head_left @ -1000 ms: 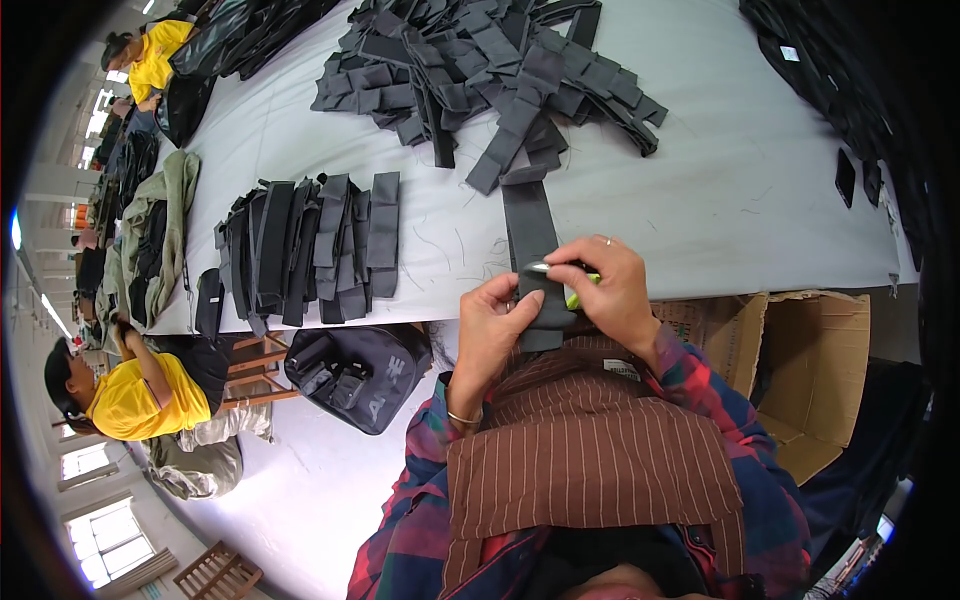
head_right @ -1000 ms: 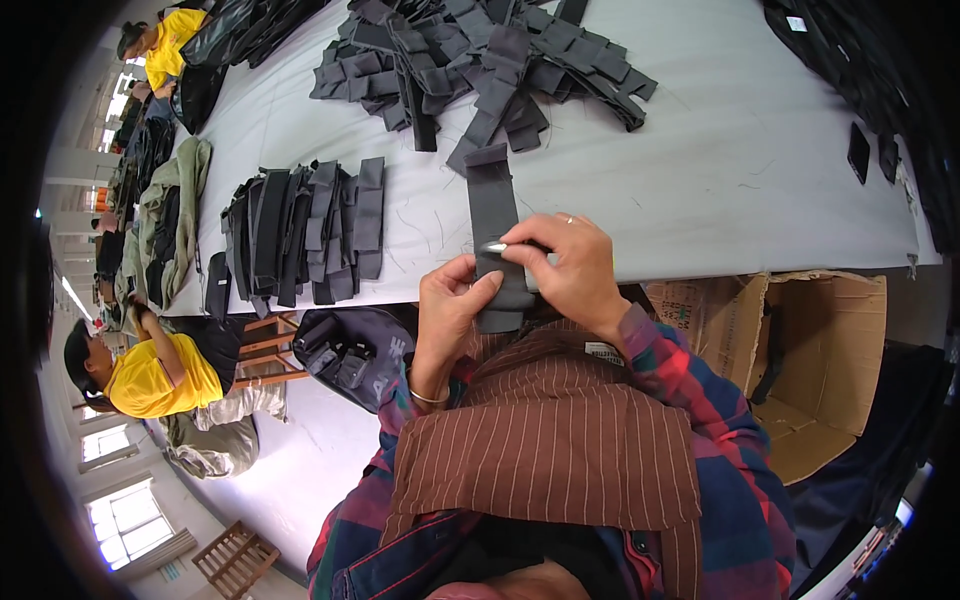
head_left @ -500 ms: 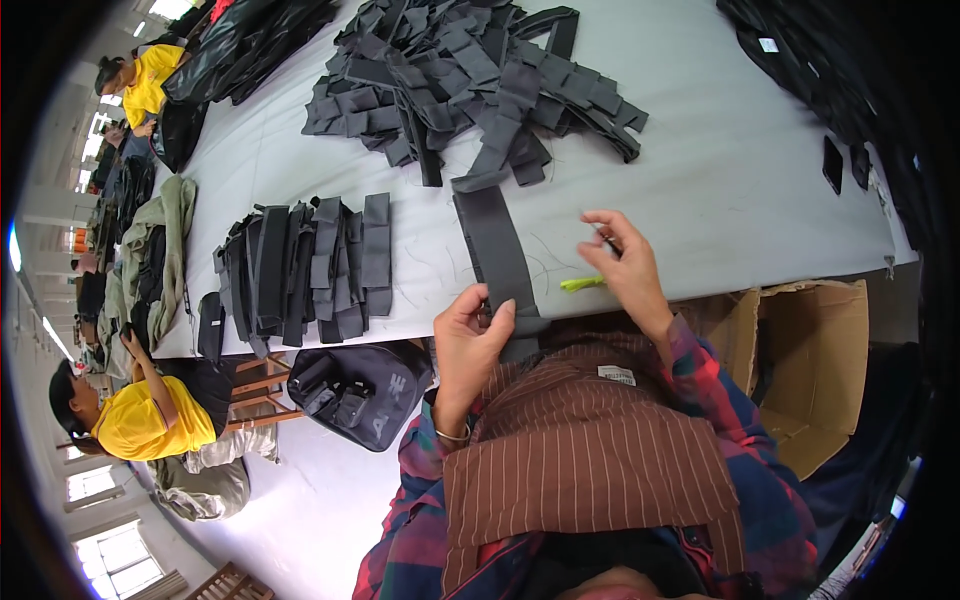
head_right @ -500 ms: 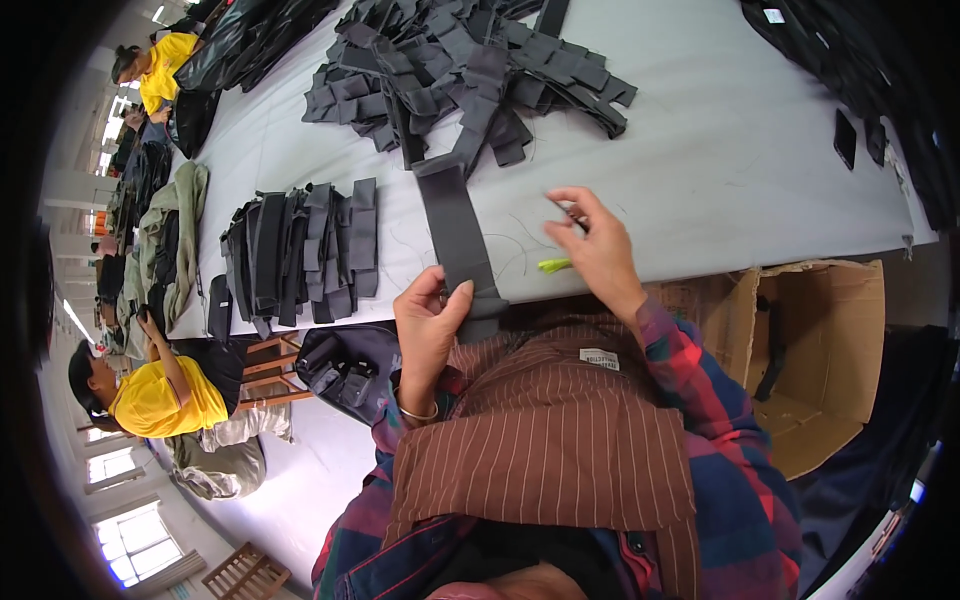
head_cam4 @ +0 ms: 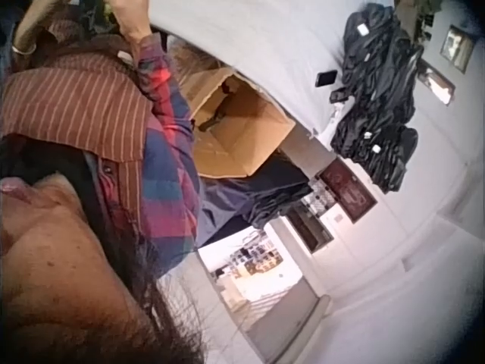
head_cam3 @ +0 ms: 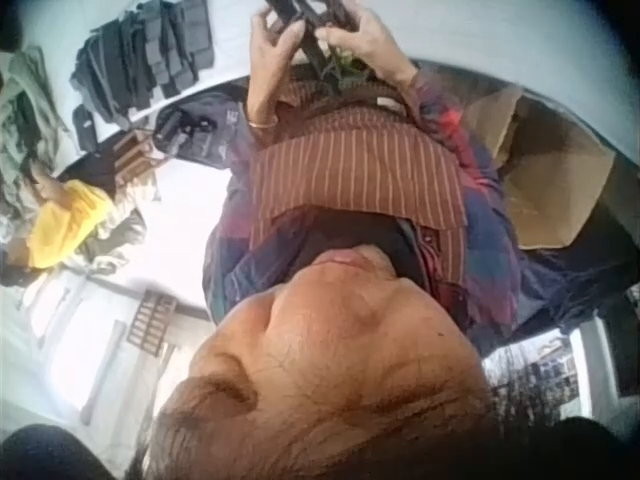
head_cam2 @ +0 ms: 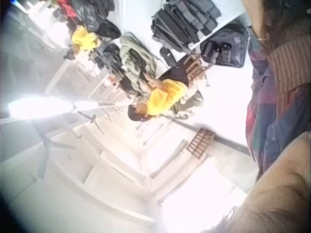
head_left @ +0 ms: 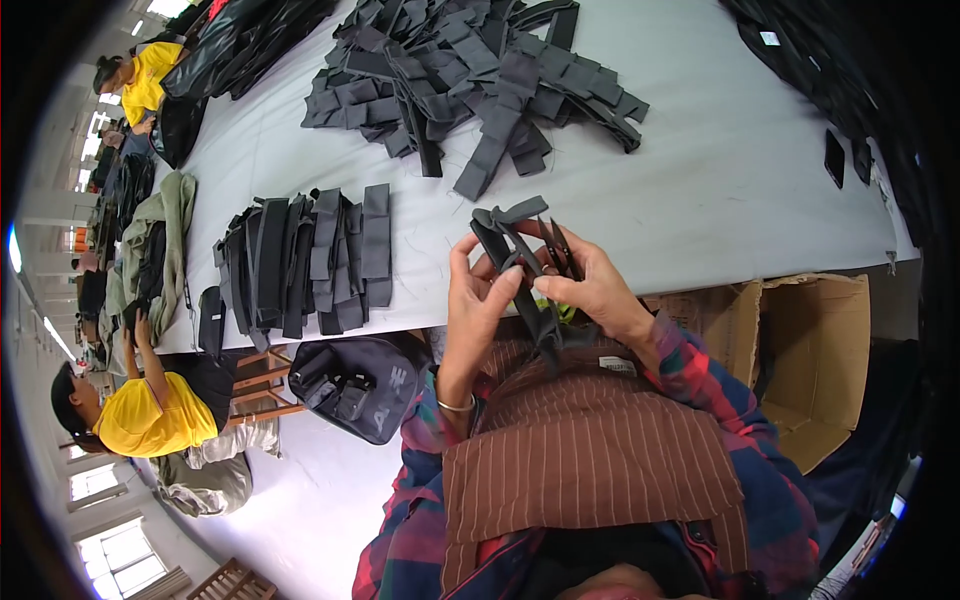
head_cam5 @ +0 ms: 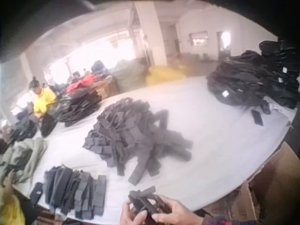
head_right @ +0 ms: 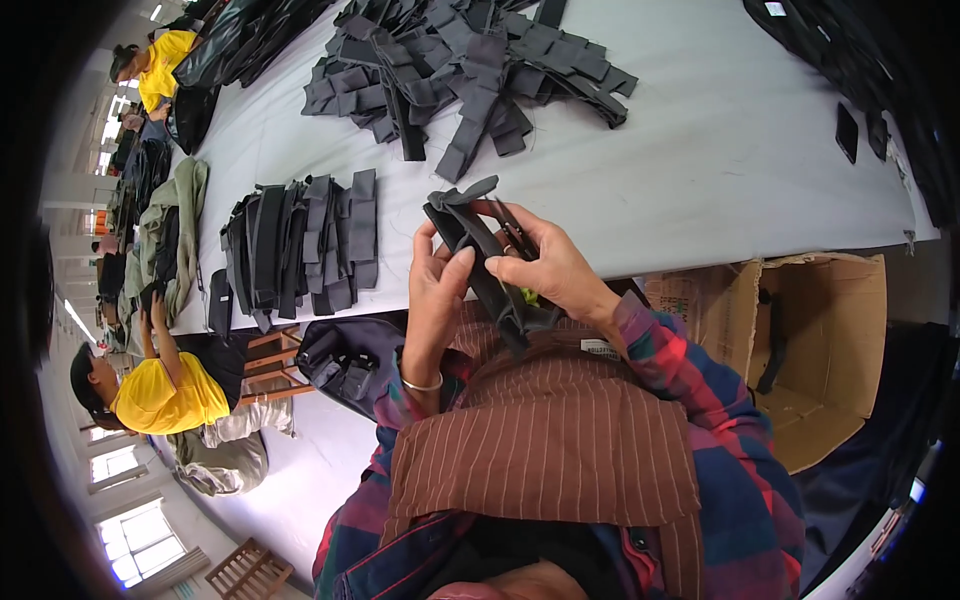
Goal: Trim excess threads from fabric strips using small thread nippers.
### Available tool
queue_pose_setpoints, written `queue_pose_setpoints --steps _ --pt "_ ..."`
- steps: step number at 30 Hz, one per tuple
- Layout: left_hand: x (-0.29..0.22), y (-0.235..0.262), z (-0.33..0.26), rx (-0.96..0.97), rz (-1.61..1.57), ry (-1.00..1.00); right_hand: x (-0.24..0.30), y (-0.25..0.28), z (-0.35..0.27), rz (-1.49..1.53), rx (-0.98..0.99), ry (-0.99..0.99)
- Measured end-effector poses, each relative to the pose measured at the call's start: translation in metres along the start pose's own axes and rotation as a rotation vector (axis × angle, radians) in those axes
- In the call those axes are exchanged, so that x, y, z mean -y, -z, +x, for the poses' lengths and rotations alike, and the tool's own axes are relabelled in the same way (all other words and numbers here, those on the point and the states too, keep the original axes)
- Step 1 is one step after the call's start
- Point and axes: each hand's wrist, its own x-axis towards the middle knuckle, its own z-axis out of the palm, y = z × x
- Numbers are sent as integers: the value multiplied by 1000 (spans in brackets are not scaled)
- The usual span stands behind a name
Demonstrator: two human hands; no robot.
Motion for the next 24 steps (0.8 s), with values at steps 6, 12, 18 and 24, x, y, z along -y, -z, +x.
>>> queue_pose_setpoints --steps 6,12,18,24 --pt "1 9 11 -16 -6 -10 -8 3 -1 -109 -57 -38" --pt "3 6 22 -32 16 60 -23 21 3 -543 -225 247" --pt "18 19 36 -38 105 49 17 48 -10 -930 -514 304" --pt "46 25 45 -16 105 112 -12 49 -18 -1159 -330 306"
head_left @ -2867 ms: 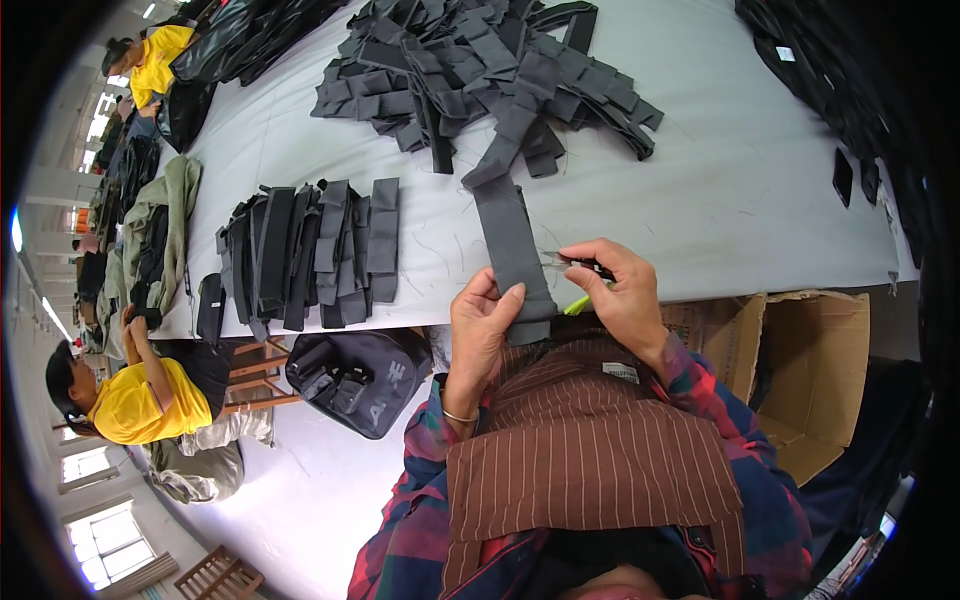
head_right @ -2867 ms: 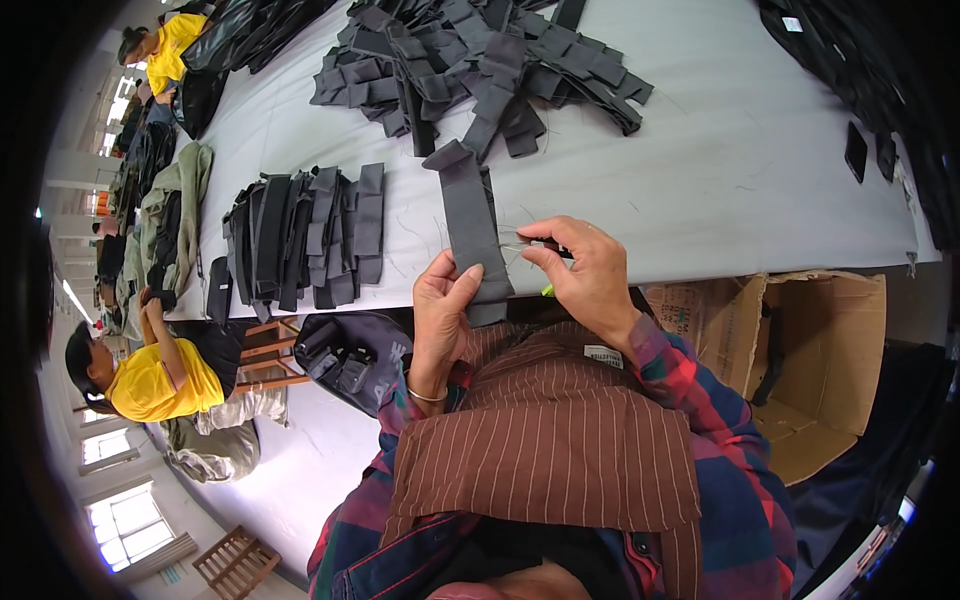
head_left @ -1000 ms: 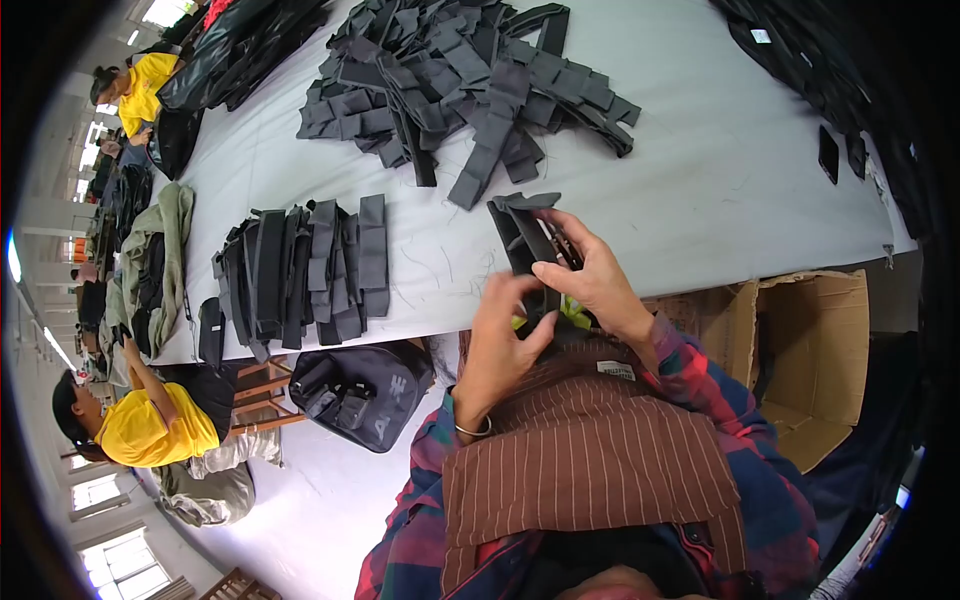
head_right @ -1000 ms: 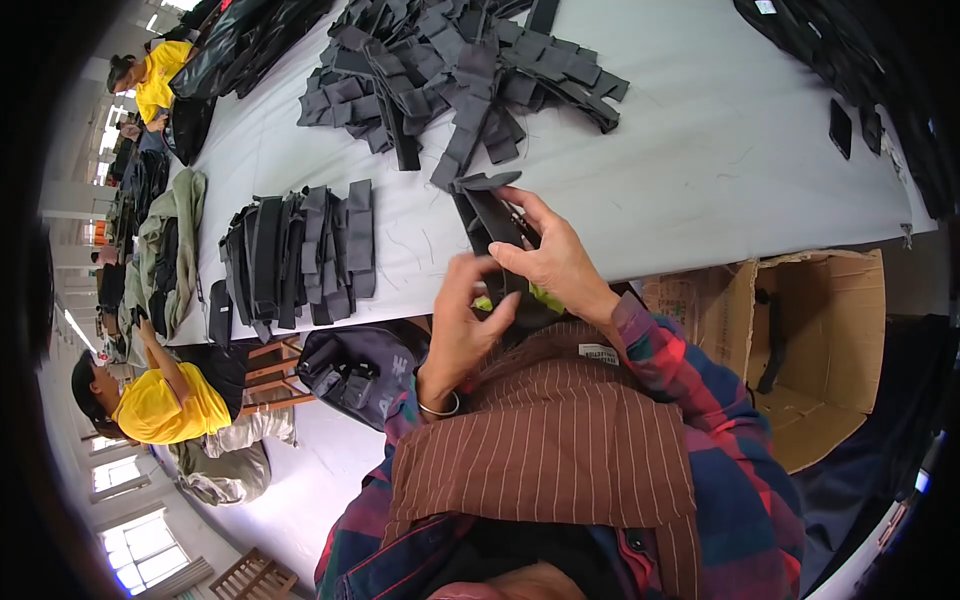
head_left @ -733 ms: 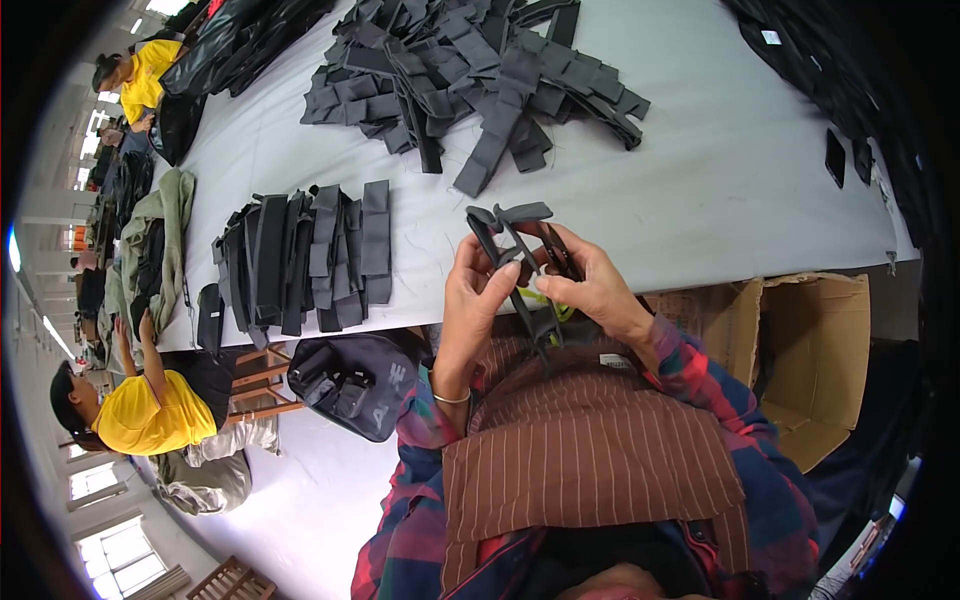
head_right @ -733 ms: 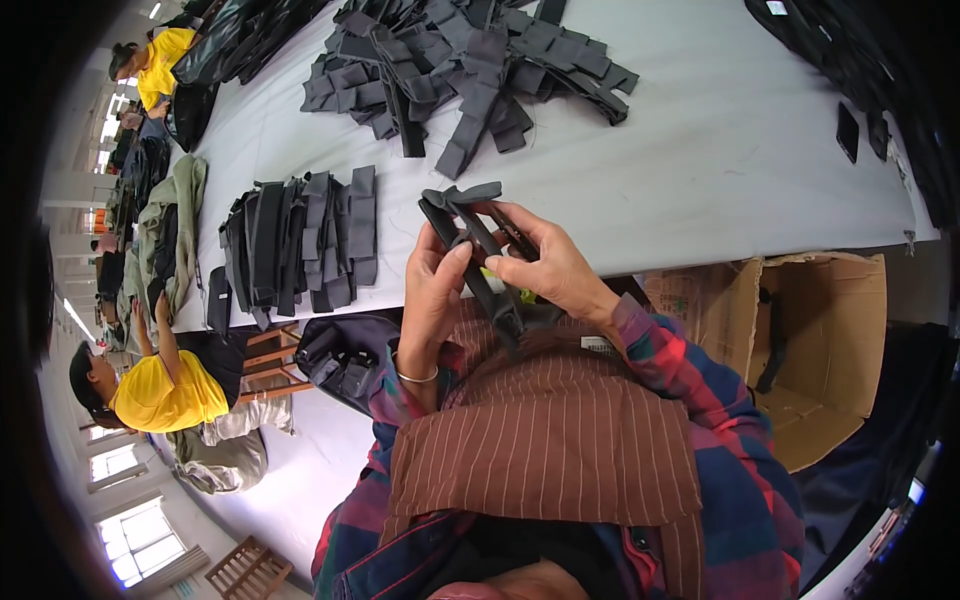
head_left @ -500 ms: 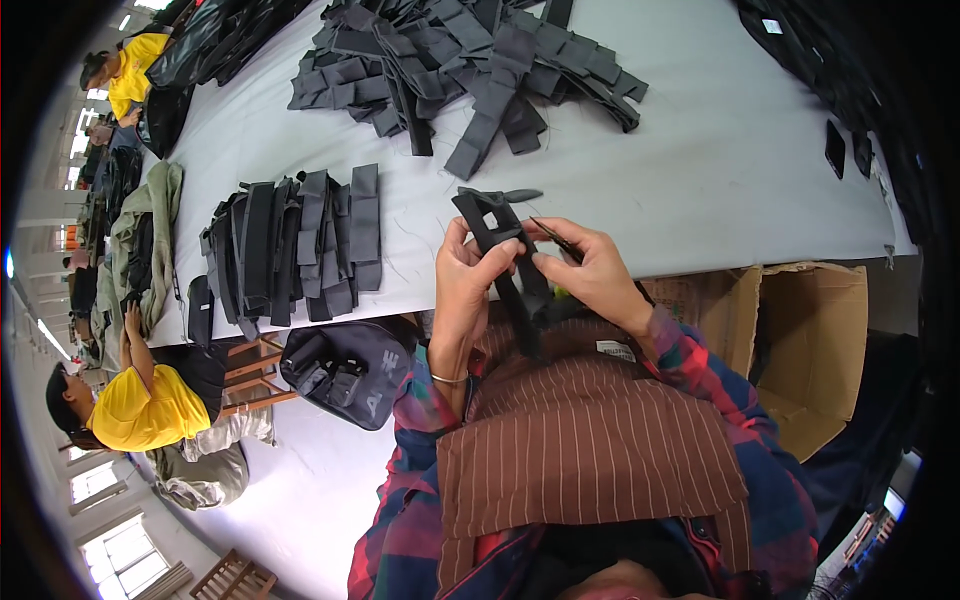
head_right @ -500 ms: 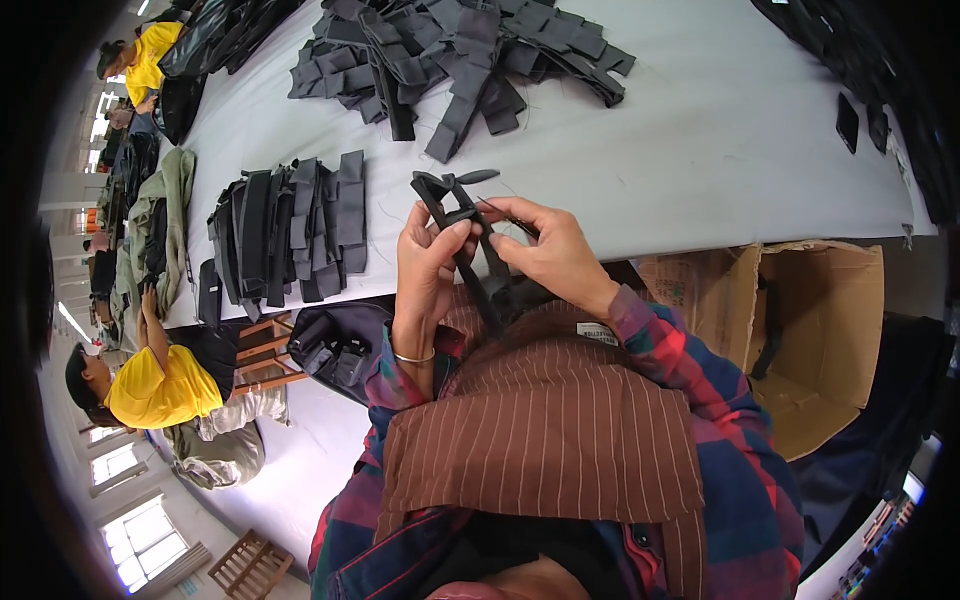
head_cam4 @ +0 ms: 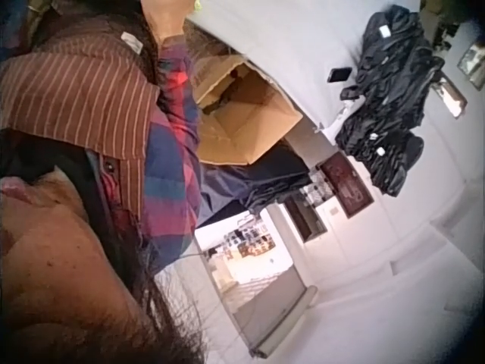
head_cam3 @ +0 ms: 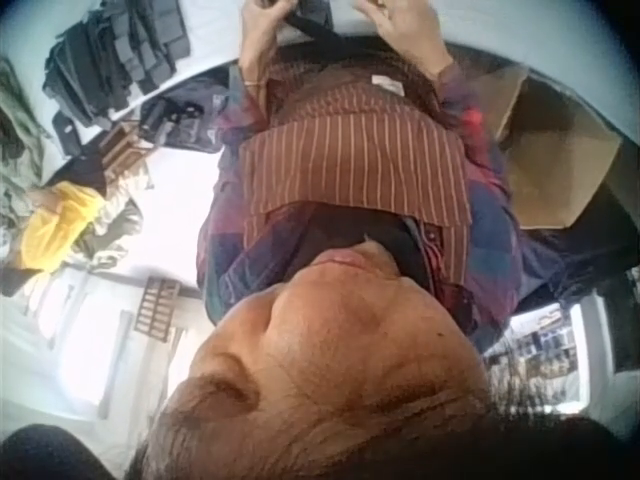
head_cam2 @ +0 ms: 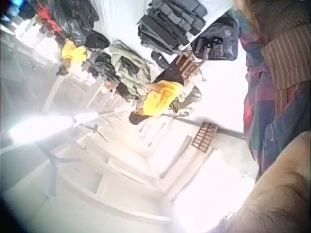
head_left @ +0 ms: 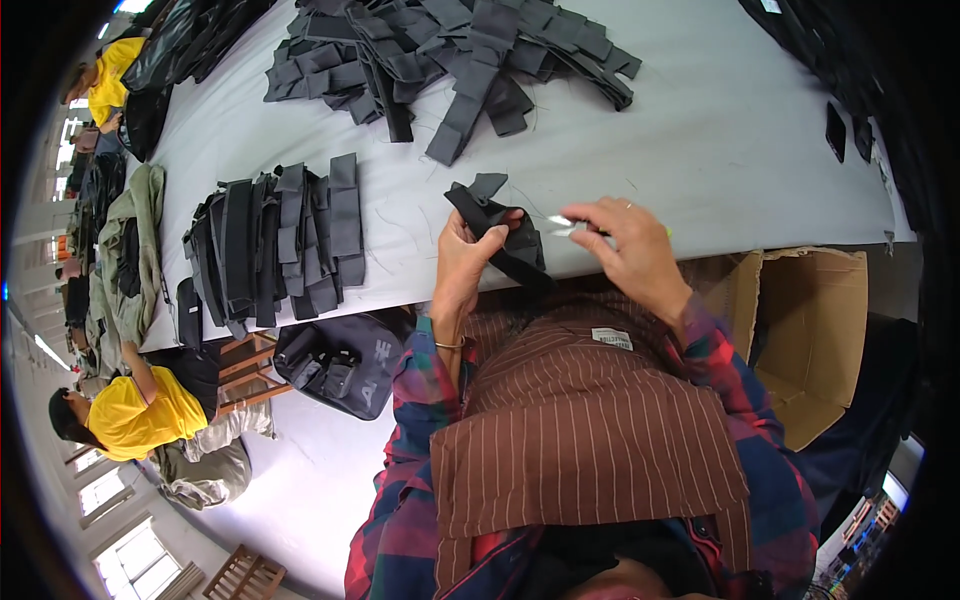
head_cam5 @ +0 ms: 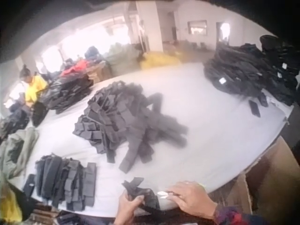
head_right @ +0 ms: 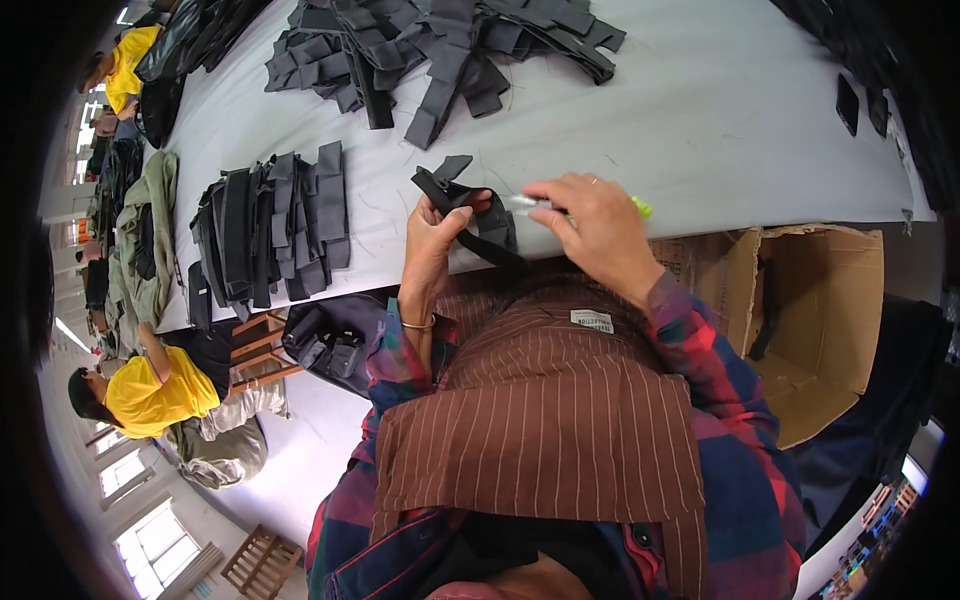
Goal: Trim excess threads from fabric strips using small thread nippers.
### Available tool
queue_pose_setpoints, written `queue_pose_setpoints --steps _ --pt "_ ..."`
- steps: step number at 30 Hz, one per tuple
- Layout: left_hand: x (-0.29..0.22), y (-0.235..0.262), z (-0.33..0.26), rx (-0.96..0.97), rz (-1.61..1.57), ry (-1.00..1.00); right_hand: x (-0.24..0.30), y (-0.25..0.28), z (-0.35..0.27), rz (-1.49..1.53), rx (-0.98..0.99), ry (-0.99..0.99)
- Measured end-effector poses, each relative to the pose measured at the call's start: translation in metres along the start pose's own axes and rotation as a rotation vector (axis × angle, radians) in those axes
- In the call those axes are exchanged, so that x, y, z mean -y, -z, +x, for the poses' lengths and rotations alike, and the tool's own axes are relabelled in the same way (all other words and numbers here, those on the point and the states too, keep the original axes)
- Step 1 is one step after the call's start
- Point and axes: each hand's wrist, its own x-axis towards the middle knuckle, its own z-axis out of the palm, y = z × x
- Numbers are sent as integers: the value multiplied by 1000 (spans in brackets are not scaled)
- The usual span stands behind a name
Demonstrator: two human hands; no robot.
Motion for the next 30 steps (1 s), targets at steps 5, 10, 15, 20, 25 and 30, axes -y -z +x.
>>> queue_pose_setpoints --steps 5,10,15,20,25,30 --pt "5 -2 0 -4 16 -5 -11 -19 -10 -87 90 11" --pt "8 0 2 0 21 -7 -14 -27 -12 -155 65 70" --pt "5 -2 1 12 22 -18 -17 -31 -11 -189 46 117" --pt "4 -3 0 10 36 17 -24 -36 -6 -225 51 181" --pt "4 -3 1 14 37 18 -31 -34 5 -279 120 320" --pt "4 -3 2 23 25 23 -40 -34 10 -290 142 382"
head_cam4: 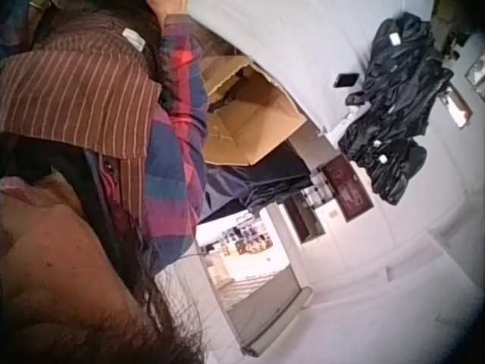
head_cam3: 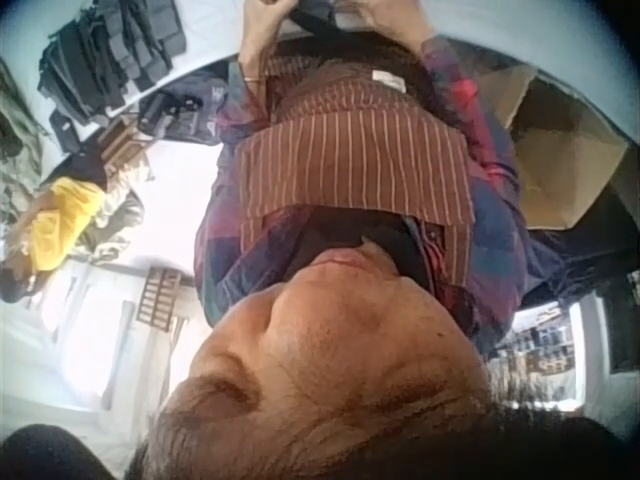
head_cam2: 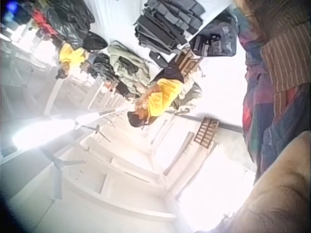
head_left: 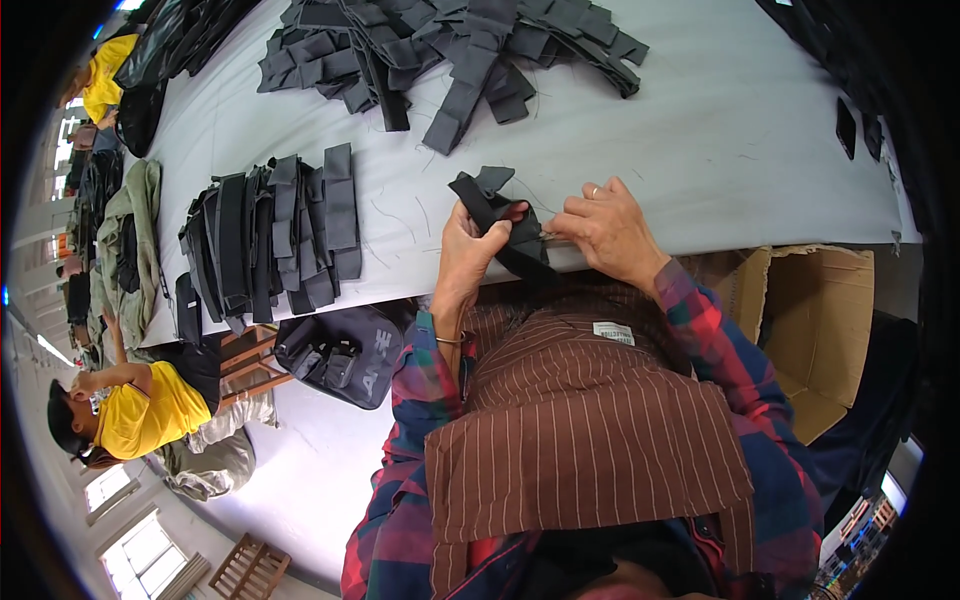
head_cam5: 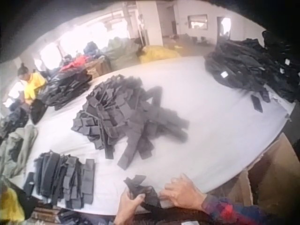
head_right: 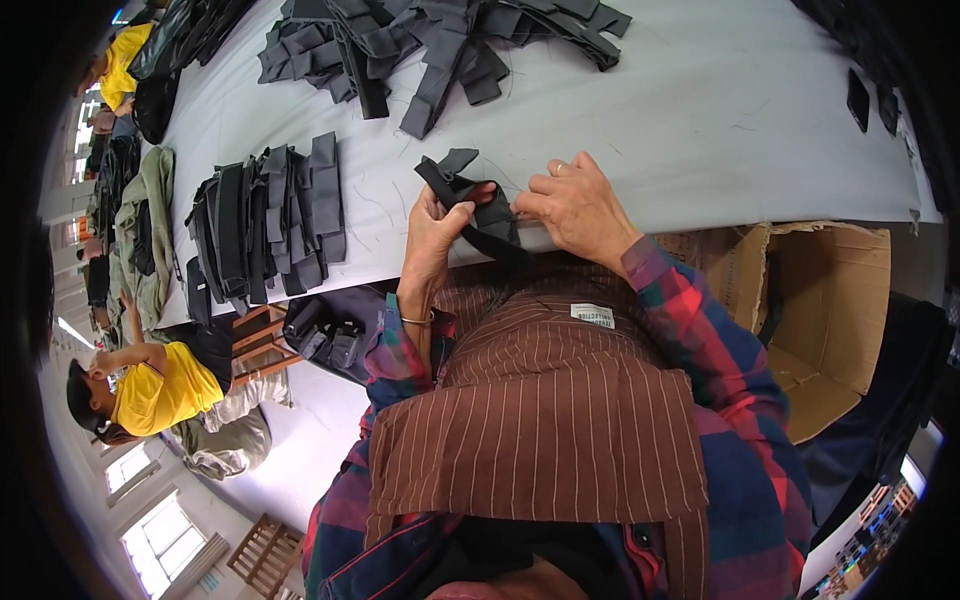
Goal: Trim excess threads from fabric strips using small thread nippers.
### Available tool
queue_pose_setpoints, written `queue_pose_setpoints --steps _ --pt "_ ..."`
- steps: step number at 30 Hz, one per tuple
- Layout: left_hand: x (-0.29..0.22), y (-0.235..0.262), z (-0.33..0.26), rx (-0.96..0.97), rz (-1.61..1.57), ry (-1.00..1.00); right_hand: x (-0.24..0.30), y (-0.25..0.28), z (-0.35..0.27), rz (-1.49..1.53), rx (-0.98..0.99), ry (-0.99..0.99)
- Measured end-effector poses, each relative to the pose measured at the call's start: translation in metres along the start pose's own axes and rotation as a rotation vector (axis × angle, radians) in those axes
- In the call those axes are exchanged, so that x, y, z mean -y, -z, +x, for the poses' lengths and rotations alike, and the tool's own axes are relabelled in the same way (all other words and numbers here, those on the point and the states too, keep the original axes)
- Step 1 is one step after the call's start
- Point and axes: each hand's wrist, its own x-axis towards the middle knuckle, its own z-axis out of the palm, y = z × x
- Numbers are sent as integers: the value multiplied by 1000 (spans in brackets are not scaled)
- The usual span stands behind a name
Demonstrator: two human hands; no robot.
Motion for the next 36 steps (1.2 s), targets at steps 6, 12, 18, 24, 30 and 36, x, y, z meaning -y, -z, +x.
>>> queue_pose_setpoints --steps 6,12,18,24,30,36 --pt "0 1 1 3 25 2 -3 -1 1 -2 -2 30" --pt "3 4 -2 6 13 16 0 0 -1 63 4 -25" --pt "3 6 -5 6 -26 0 9 4 -5 280 -41 -195" --pt "6 7 -4 15 -18 -18 26 8 2 174 -8 -167" --pt "5 5 -3 9 -24 -14 34 -1 8 58 54 -160" --pt "6 5 -4 5 -39 -27 44 -4 11 -29 60 -180"
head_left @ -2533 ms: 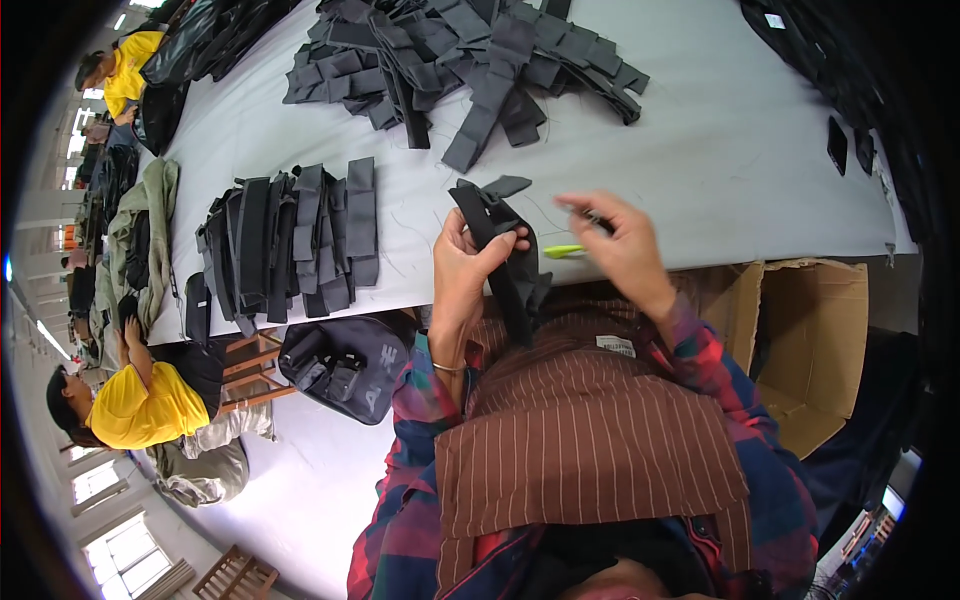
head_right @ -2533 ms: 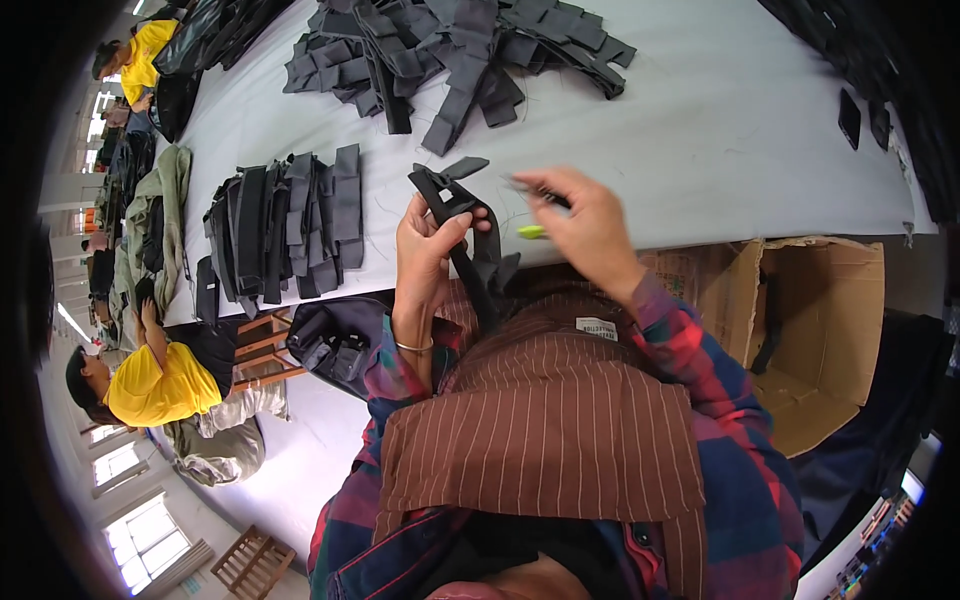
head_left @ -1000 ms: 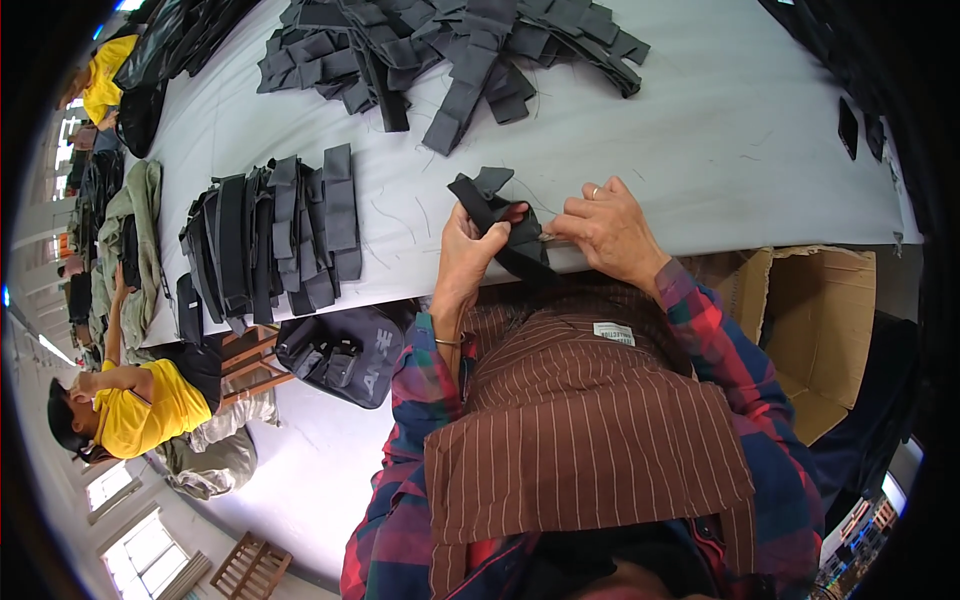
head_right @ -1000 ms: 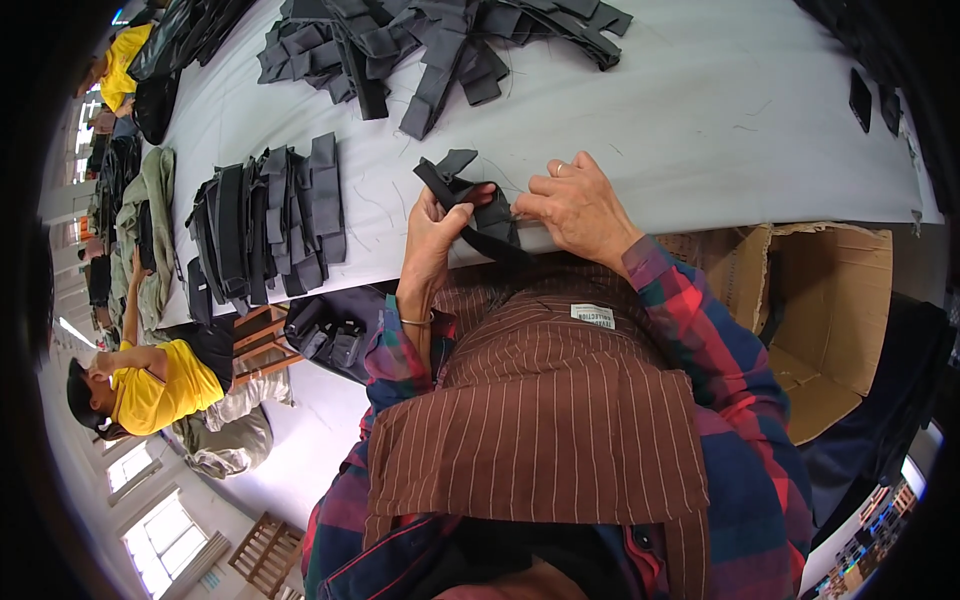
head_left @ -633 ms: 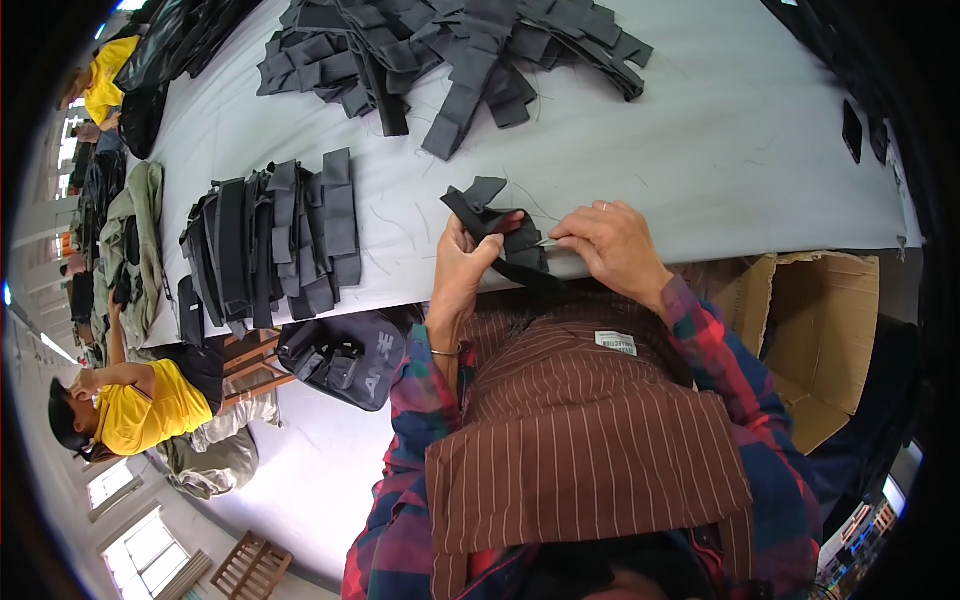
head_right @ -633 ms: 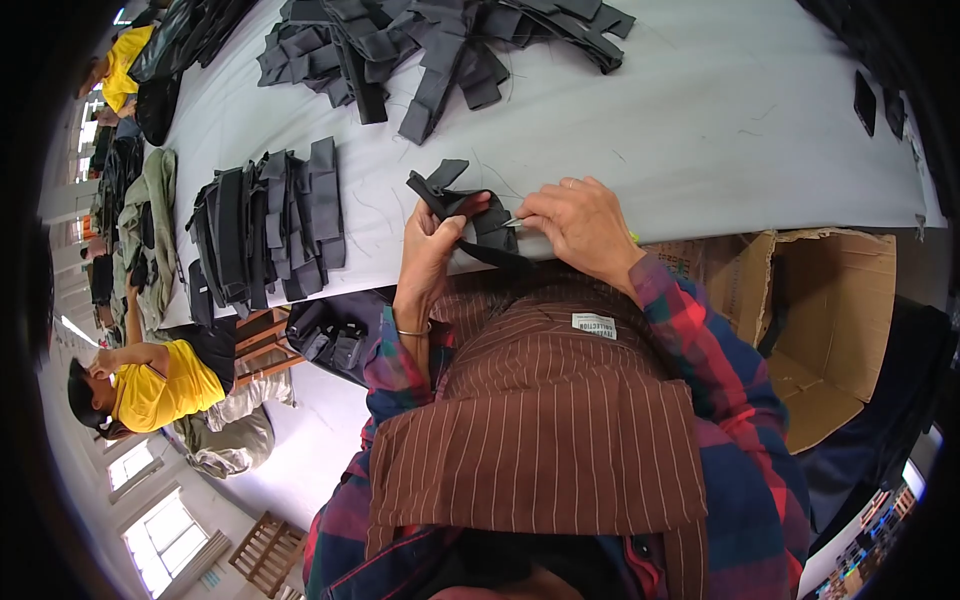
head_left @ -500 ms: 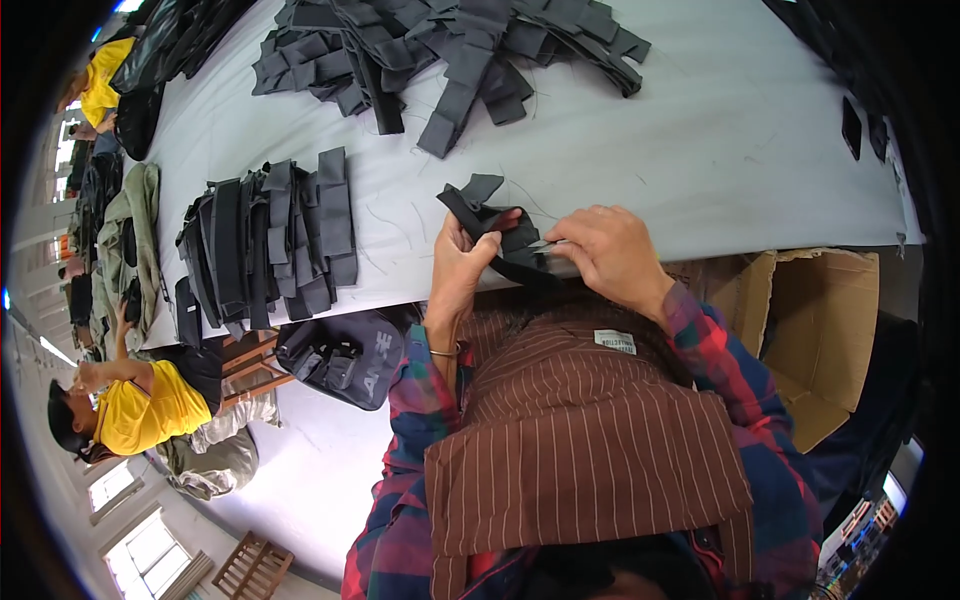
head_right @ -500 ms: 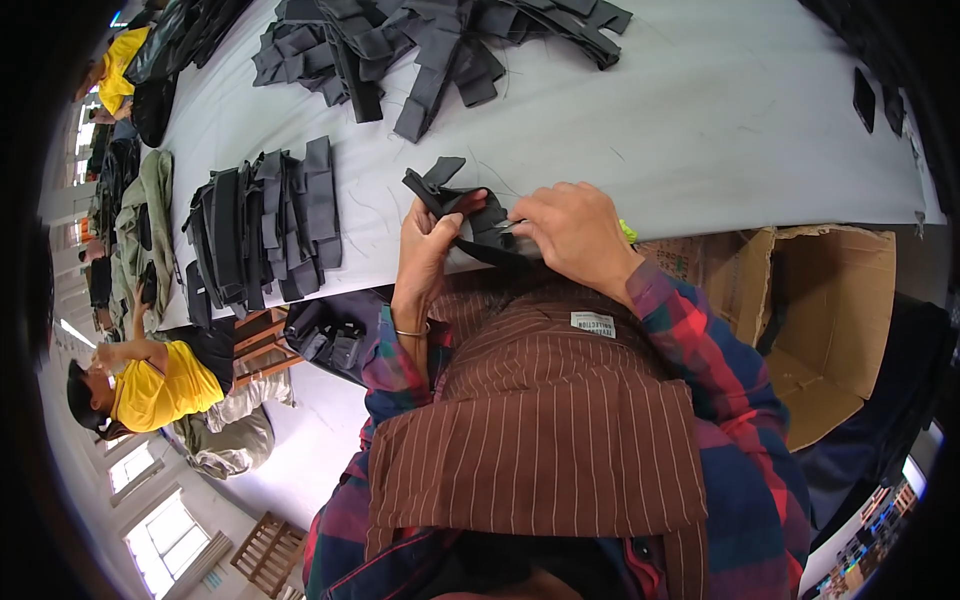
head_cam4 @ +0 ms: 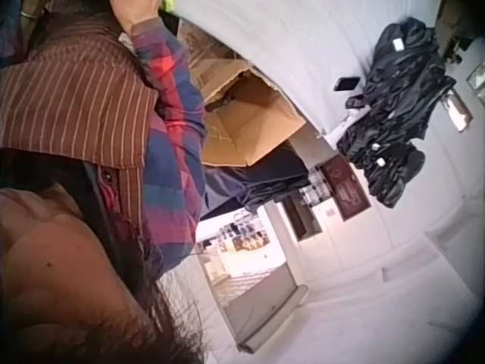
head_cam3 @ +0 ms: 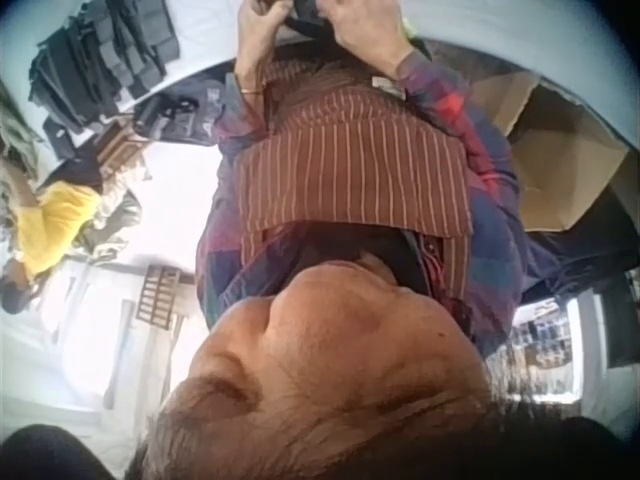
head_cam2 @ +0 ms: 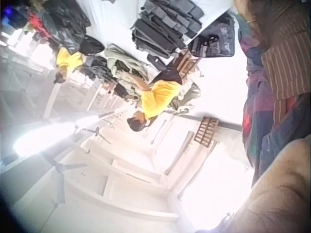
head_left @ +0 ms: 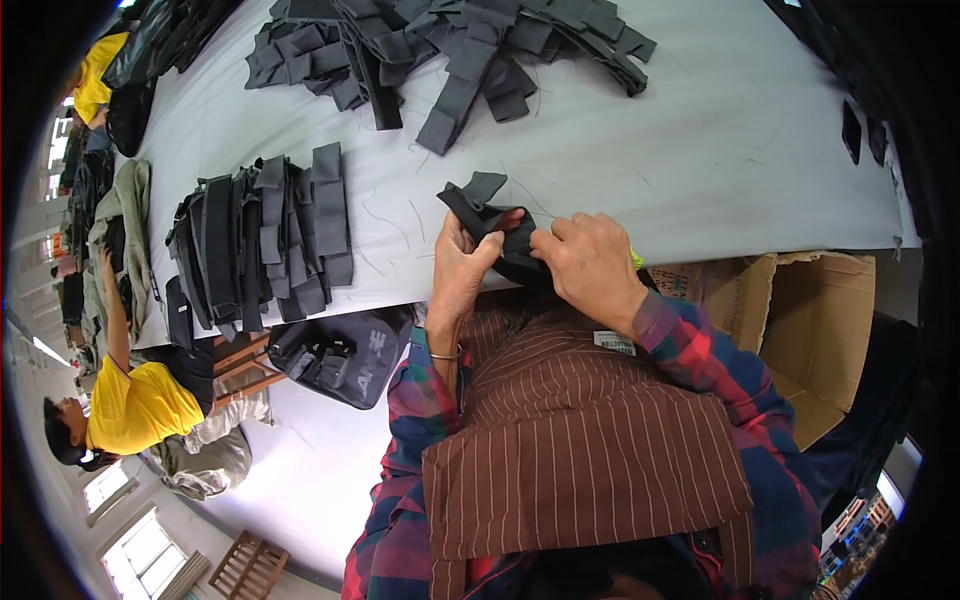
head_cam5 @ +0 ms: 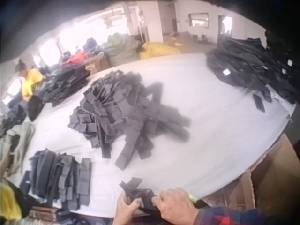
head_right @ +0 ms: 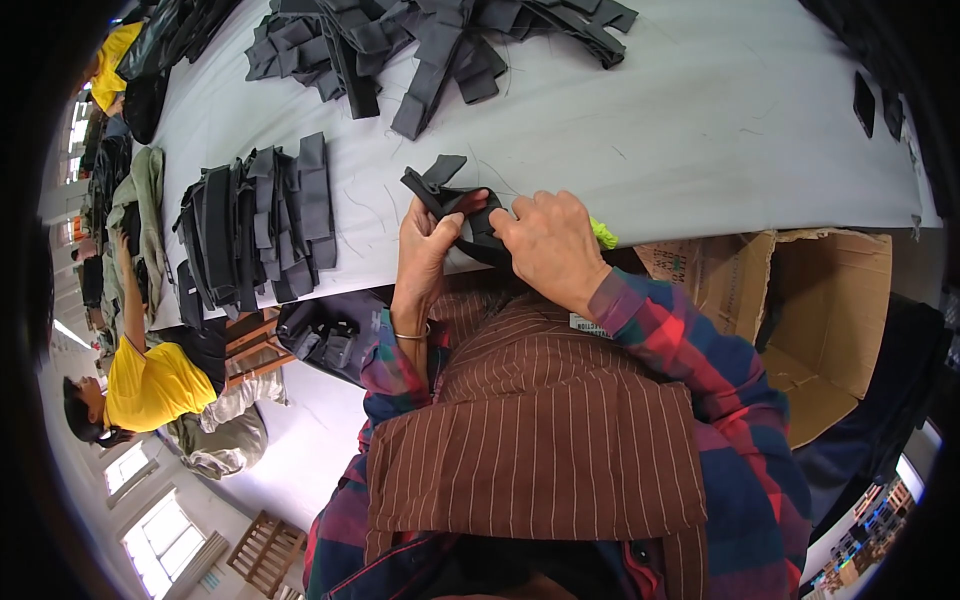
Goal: Trim excess threads from fabric strips using small thread nippers.
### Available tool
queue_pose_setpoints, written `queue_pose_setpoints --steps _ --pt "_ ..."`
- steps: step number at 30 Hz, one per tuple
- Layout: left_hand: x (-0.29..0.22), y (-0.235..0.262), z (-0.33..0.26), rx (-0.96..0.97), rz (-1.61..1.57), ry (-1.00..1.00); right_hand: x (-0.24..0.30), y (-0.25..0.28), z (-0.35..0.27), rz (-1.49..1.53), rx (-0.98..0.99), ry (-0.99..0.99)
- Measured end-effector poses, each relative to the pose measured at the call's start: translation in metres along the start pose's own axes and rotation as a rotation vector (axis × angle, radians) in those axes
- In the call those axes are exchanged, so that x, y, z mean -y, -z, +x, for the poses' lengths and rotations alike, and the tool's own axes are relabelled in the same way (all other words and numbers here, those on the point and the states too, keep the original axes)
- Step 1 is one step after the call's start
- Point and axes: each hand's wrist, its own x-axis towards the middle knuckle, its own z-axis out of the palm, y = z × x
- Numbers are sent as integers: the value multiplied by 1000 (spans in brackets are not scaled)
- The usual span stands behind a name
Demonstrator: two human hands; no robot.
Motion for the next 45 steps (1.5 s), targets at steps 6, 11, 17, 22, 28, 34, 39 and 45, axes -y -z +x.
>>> queue_pose_setpoints --steps 6,11,17,22,28,34,39,45 --pt "-2 0 -1 -9 23 26 1 -6 -3 -1 -62 -24" --pt "-4 -1 -2 -18 24 26 -1 -4 -2 22 -63 -17" --pt "-3 0 -1 -15 16 18 0 -2 0 30 -32 16" --pt "-4 0 -1 -12 38 17 2 3 -2 37 -31 25" --pt "-2 1 -1 -5 33 14 4 -4 -2 -40 -3 -2" --pt "-5 1 -2 -11 23 13 8 -6 -1 -64 -19 -13" --pt "-4 2 -2 -5 24 13 7 -9 0 -52 -20 -5" --pt "-3 2 -3 2 25 17 6 -13 -1 -21 -39 4"
